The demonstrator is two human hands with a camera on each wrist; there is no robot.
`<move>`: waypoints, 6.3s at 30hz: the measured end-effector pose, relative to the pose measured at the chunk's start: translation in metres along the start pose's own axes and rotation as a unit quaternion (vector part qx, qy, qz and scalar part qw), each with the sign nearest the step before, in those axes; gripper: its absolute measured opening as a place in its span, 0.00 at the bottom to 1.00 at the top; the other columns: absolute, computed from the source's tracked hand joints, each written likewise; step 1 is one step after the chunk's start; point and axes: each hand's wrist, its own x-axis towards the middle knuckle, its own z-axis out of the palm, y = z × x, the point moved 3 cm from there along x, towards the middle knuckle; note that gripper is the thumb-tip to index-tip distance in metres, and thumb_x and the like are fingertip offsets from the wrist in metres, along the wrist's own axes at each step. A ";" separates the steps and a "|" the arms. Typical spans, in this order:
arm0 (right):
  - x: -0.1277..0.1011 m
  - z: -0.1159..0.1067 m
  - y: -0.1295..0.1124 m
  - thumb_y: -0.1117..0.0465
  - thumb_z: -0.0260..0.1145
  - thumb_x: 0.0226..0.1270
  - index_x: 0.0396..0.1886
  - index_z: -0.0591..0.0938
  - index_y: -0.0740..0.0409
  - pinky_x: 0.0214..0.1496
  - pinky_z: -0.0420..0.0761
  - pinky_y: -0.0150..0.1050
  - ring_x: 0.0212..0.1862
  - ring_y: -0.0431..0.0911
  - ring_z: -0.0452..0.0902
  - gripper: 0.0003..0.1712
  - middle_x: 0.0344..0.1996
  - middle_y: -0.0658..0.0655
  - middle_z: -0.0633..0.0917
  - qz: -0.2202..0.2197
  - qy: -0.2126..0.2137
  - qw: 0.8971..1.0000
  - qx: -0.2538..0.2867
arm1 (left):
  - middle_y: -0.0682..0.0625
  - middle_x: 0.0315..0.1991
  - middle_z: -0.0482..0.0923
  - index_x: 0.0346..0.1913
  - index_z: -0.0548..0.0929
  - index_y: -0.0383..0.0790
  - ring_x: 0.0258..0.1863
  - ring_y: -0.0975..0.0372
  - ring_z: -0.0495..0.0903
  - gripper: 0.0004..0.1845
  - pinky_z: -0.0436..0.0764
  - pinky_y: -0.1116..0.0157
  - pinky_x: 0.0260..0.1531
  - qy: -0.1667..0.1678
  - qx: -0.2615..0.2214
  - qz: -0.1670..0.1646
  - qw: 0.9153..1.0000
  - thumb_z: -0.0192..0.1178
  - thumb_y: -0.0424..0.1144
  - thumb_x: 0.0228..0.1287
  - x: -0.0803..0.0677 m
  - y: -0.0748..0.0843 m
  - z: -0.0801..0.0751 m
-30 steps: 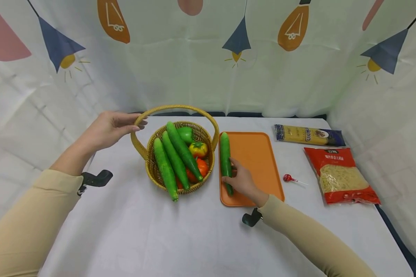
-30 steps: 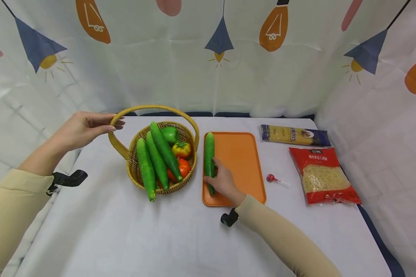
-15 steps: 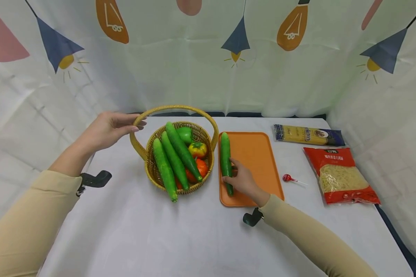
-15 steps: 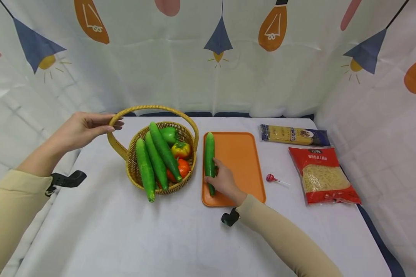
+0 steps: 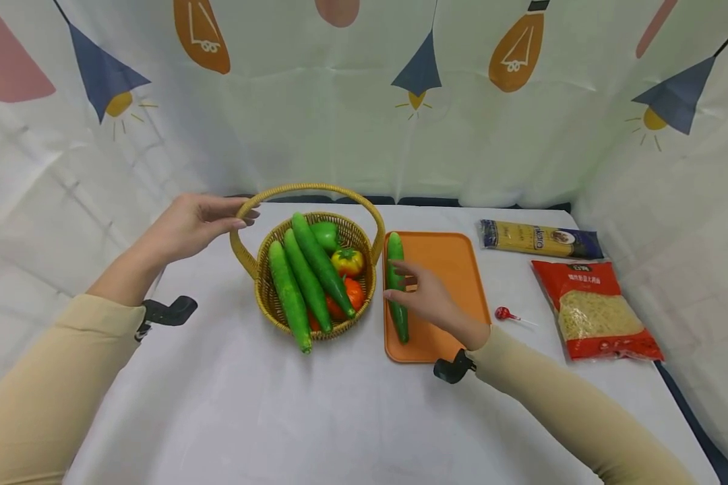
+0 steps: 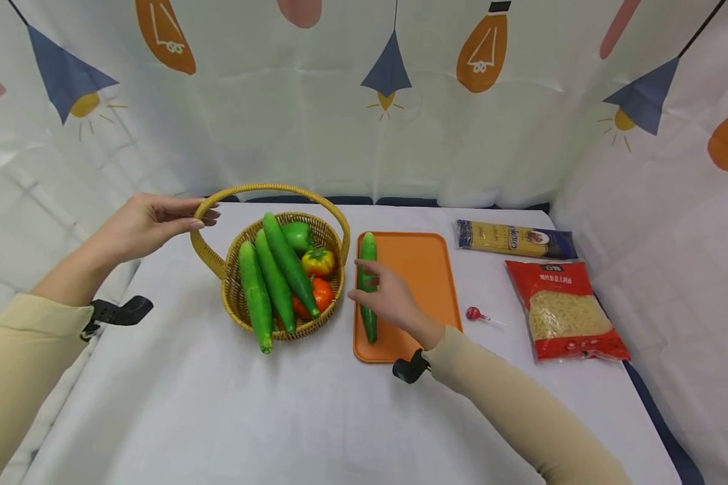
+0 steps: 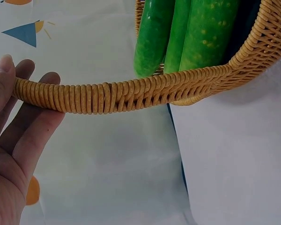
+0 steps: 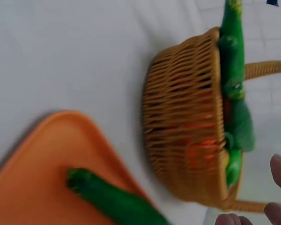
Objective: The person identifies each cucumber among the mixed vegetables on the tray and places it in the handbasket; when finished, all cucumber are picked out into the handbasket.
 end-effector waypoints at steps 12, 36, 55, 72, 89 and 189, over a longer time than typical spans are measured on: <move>0.035 0.034 -0.047 0.56 0.71 0.70 0.75 0.71 0.55 0.60 0.84 0.46 0.64 0.56 0.79 0.36 0.68 0.64 0.77 -0.044 -0.056 0.997 0.013 | 0.42 0.58 0.86 0.68 0.79 0.41 0.48 0.82 0.82 0.23 0.79 0.54 0.64 -0.007 -0.022 -0.001 1.000 0.63 0.39 0.73 0.004 0.001 0.003; 0.069 0.075 -0.062 0.56 0.72 0.69 0.76 0.69 0.55 0.63 0.81 0.48 0.64 0.54 0.78 0.39 0.64 0.62 0.80 -0.017 -0.055 0.996 -0.074 | 0.40 0.57 0.86 0.68 0.79 0.39 0.43 0.87 0.79 0.23 0.74 0.86 0.45 -0.004 -0.027 0.005 1.000 0.63 0.32 0.72 -0.001 0.004 0.000; 0.069 0.060 -0.053 0.64 0.70 0.69 0.76 0.71 0.48 0.37 0.77 0.34 0.38 0.40 0.75 0.37 0.68 0.64 0.77 0.089 -0.105 0.974 0.182 | 0.40 0.57 0.85 0.69 0.79 0.39 0.44 0.87 0.79 0.23 0.74 0.87 0.45 -0.005 -0.027 0.009 1.000 0.63 0.33 0.73 -0.002 0.002 0.000; 0.019 0.003 -0.035 0.68 0.64 0.73 0.80 0.65 0.51 0.51 0.85 0.40 0.57 0.50 0.80 0.38 0.68 0.67 0.74 0.046 -0.179 0.954 0.237 | 0.40 0.57 0.86 0.68 0.79 0.40 0.46 0.83 0.82 0.23 0.74 0.86 0.45 -0.006 -0.027 0.009 1.000 0.64 0.36 0.72 0.001 0.000 0.000; -0.058 -0.070 0.061 0.63 0.65 0.73 0.80 0.62 0.61 0.62 0.82 0.44 0.63 0.49 0.78 0.39 0.70 0.67 0.73 0.013 -0.242 0.957 0.159 | 0.45 0.58 0.86 0.69 0.79 0.43 0.48 0.83 0.82 0.23 0.79 0.55 0.62 -0.013 -0.005 -0.011 1.000 0.63 0.40 0.73 0.001 -0.002 0.000; 0.017 0.024 -0.042 0.57 0.71 0.70 0.75 0.70 0.56 0.56 0.85 0.44 0.61 0.55 0.79 0.36 0.68 0.64 0.77 -0.009 -0.039 0.998 0.038 | 0.40 0.57 0.86 0.67 0.80 0.39 0.42 0.89 0.78 0.22 0.73 0.88 0.45 0.000 -0.028 0.014 1.000 0.63 0.32 0.72 0.002 -0.001 0.001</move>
